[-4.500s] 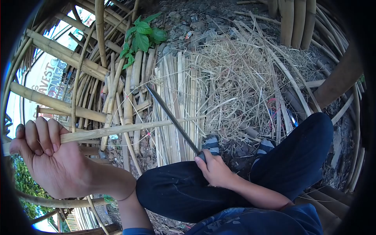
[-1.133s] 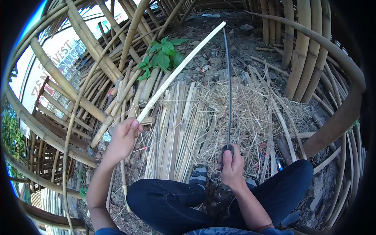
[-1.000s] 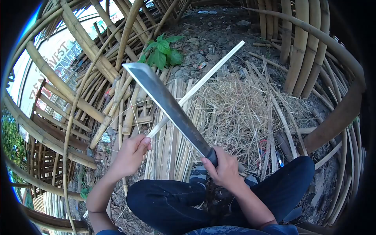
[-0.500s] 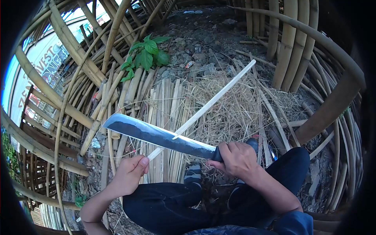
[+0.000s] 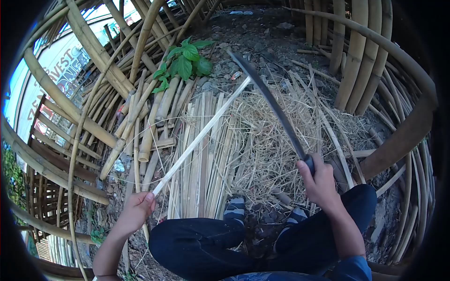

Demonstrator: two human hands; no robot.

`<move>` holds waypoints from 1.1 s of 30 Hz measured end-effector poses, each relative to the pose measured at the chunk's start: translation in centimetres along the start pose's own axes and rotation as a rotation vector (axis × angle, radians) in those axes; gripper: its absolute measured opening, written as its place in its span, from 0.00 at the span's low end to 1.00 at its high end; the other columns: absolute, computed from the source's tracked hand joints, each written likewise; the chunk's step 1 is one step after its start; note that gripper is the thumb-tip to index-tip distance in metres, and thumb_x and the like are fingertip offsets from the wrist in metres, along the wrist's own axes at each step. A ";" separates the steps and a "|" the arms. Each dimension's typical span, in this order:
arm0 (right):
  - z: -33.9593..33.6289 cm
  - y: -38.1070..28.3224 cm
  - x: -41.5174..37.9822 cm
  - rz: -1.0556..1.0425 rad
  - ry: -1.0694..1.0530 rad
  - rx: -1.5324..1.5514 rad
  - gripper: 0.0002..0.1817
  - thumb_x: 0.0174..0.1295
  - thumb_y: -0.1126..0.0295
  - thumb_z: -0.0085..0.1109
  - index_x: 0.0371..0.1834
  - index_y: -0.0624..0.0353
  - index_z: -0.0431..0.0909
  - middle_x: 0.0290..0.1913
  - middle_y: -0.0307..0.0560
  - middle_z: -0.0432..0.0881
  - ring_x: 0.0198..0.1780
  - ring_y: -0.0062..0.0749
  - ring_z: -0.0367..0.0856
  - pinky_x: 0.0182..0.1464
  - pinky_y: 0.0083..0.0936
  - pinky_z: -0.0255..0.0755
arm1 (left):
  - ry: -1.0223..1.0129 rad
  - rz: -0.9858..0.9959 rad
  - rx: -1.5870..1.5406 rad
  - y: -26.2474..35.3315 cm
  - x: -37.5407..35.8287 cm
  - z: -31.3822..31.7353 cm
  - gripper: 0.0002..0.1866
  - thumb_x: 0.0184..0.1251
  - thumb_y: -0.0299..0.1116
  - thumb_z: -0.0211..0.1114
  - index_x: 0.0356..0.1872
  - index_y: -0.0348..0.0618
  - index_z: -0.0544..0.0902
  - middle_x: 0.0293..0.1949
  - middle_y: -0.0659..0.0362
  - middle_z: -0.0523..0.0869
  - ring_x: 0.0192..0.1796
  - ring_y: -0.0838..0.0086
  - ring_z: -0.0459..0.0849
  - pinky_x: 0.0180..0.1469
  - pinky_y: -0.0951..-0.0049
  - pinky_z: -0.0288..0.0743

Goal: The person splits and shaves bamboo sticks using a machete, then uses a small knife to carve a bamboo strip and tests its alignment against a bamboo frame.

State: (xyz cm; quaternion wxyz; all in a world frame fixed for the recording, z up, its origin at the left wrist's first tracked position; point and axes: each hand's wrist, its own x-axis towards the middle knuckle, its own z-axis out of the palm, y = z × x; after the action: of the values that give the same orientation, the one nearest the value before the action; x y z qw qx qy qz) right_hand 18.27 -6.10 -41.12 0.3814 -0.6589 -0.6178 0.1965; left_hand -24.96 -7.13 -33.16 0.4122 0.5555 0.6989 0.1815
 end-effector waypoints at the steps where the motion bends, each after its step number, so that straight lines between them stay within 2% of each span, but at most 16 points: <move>1: 1.0 -0.3 -0.5 -0.194 -0.048 -0.052 0.21 0.69 0.53 0.59 0.39 0.64 0.74 0.19 0.54 0.79 0.20 0.53 0.81 0.26 0.42 0.73 | -0.013 0.008 0.012 0.8 0.1 0.9 0.22 0.81 0.40 0.49 0.24 0.42 0.75 0.17 0.68 0.69 0.21 0.84 0.64 0.25 0.78 0.58; 3: 2.4 -2.1 -1.7 -0.359 -0.137 -0.127 0.24 0.68 0.48 0.59 0.37 0.63 0.74 0.21 0.56 0.81 0.19 0.53 0.81 0.22 0.44 0.74 | -0.135 0.016 0.058 2.3 0.3 2.6 0.23 0.81 0.43 0.49 0.24 0.44 0.76 0.18 0.69 0.67 0.20 0.85 0.61 0.24 0.81 0.54; 4: 2.9 -2.7 -2.0 -0.423 -0.173 -0.119 0.25 0.67 0.47 0.59 0.36 0.64 0.74 0.21 0.57 0.80 0.18 0.51 0.80 0.19 0.41 0.73 | -0.151 0.105 0.095 2.4 0.4 3.1 0.22 0.81 0.43 0.50 0.25 0.43 0.76 0.18 0.70 0.68 0.21 0.85 0.62 0.24 0.81 0.56; 7: 3.6 -2.6 -2.1 -0.477 -0.171 -0.149 0.27 0.66 0.45 0.59 0.34 0.65 0.73 0.21 0.56 0.80 0.17 0.47 0.80 0.18 0.37 0.73 | -0.205 0.048 0.123 4.1 -0.7 3.4 0.23 0.82 0.42 0.49 0.24 0.41 0.76 0.18 0.67 0.69 0.22 0.83 0.65 0.27 0.78 0.61; 8: 3.8 -2.0 -2.0 -0.541 -0.113 -0.223 0.28 0.66 0.44 0.59 0.33 0.64 0.73 0.20 0.52 0.78 0.16 0.43 0.80 0.18 0.34 0.73 | -0.207 0.047 0.126 4.2 -1.0 3.3 0.23 0.82 0.42 0.49 0.24 0.41 0.76 0.18 0.67 0.69 0.22 0.83 0.65 0.27 0.78 0.61; 11: 3.2 -1.5 -1.5 -0.650 -0.022 -0.307 0.29 0.64 0.43 0.60 0.32 0.64 0.74 0.18 0.48 0.76 0.17 0.38 0.80 0.18 0.31 0.74 | -0.242 0.006 0.064 4.2 -1.8 3.2 0.24 0.82 0.44 0.49 0.24 0.40 0.76 0.18 0.67 0.69 0.22 0.83 0.66 0.27 0.78 0.60; 14: 3.1 -0.8 -1.1 -0.701 0.020 -0.364 0.29 0.63 0.42 0.61 0.32 0.64 0.75 0.18 0.46 0.75 0.18 0.35 0.80 0.19 0.30 0.74 | -0.228 -0.005 0.078 4.2 -2.3 3.2 0.26 0.82 0.46 0.48 0.24 0.39 0.76 0.18 0.66 0.69 0.23 0.83 0.66 0.27 0.78 0.61; 20: 2.2 0.3 -0.3 -0.704 0.034 -0.412 0.29 0.62 0.42 0.62 0.32 0.62 0.74 0.18 0.46 0.76 0.18 0.37 0.80 0.20 0.30 0.75 | -0.198 0.004 0.117 4.5 -3.0 2.7 0.25 0.81 0.46 0.49 0.25 0.39 0.77 0.18 0.66 0.70 0.23 0.83 0.67 0.27 0.78 0.61; 21: 2.0 0.7 -0.1 -0.703 0.036 -0.412 0.29 0.62 0.42 0.62 0.32 0.62 0.74 0.18 0.46 0.76 0.18 0.37 0.80 0.20 0.30 0.75 | -0.167 0.017 0.101 4.2 -3.1 2.5 0.25 0.81 0.47 0.50 0.24 0.40 0.76 0.17 0.68 0.68 0.22 0.85 0.64 0.25 0.80 0.57; 23: 1.4 2.0 0.4 -0.550 0.048 -0.468 0.29 0.62 0.42 0.62 0.32 0.62 0.73 0.19 0.48 0.77 0.19 0.40 0.81 0.20 0.31 0.75 | -0.136 0.033 0.088 3.4 -3.4 1.9 0.25 0.80 0.48 0.51 0.23 0.42 0.76 0.16 0.70 0.66 0.20 0.87 0.61 0.23 0.82 0.54; 24: 0.9 2.7 0.7 -0.403 0.008 -0.440 0.28 0.63 0.44 0.61 0.33 0.63 0.72 0.19 0.53 0.78 0.21 0.47 0.82 0.23 0.39 0.75 | -0.105 -0.022 0.079 2.6 -3.7 1.3 0.25 0.81 0.46 0.51 0.23 0.41 0.76 0.16 0.68 0.67 0.19 0.85 0.63 0.23 0.80 0.55; 25: 0.4 3.5 1.2 -0.400 0.010 -0.442 0.28 0.63 0.44 0.61 0.33 0.63 0.72 0.19 0.53 0.78 0.21 0.47 0.82 0.23 0.39 0.75 | -0.075 -0.077 0.070 1.9 -3.9 0.8 0.24 0.81 0.44 0.50 0.24 0.39 0.77 0.15 0.66 0.69 0.19 0.83 0.64 0.23 0.78 0.57; 27: -0.8 5.0 2.2 -0.085 0.042 -0.379 0.27 0.67 0.47 0.58 0.33 0.66 0.73 0.19 0.57 0.78 0.23 0.53 0.82 0.27 0.45 0.74 | -0.027 -0.114 0.046 0.7 -5.0 -0.3 0.24 0.81 0.44 0.51 0.23 0.40 0.77 0.14 0.67 0.68 0.17 0.83 0.63 0.21 0.78 0.55; 29: -2.7 6.9 3.7 0.212 0.096 -0.175 0.26 0.71 0.50 0.54 0.33 0.69 0.75 0.18 0.58 0.77 0.22 0.53 0.81 0.30 0.45 0.71 | 0.029 -0.153 0.025 -0.3 -5.3 -2.1 0.24 0.80 0.44 0.51 0.22 0.41 0.76 0.13 0.67 0.67 0.15 0.84 0.61 0.20 0.78 0.53; 31: -3.6 8.2 3.6 0.254 0.166 -0.149 0.26 0.72 0.51 0.53 0.33 0.69 0.76 0.18 0.57 0.77 0.21 0.49 0.80 0.29 0.43 0.71 | 0.195 -0.127 -0.117 -1.4 -5.6 -3.5 0.25 0.80 0.44 0.50 0.21 0.42 0.75 0.12 0.68 0.66 0.14 0.84 0.60 0.18 0.79 0.50; 33: -3.4 7.9 3.6 0.280 0.232 -0.122 0.26 0.73 0.52 0.52 0.33 0.70 0.77 0.18 0.56 0.76 0.20 0.46 0.79 0.29 0.41 0.70 | 0.217 -0.146 -0.125 -1.8 -4.9 -3.2 0.25 0.81 0.44 0.49 0.21 0.42 0.75 0.12 0.68 0.65 0.13 0.84 0.60 0.17 0.79 0.49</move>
State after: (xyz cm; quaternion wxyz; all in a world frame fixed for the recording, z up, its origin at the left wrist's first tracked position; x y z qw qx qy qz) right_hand 26.62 -3.13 -44.11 0.3781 -0.7788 -0.4827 0.1325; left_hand -28.38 -11.56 -30.67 0.3802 0.4534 0.7653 0.2532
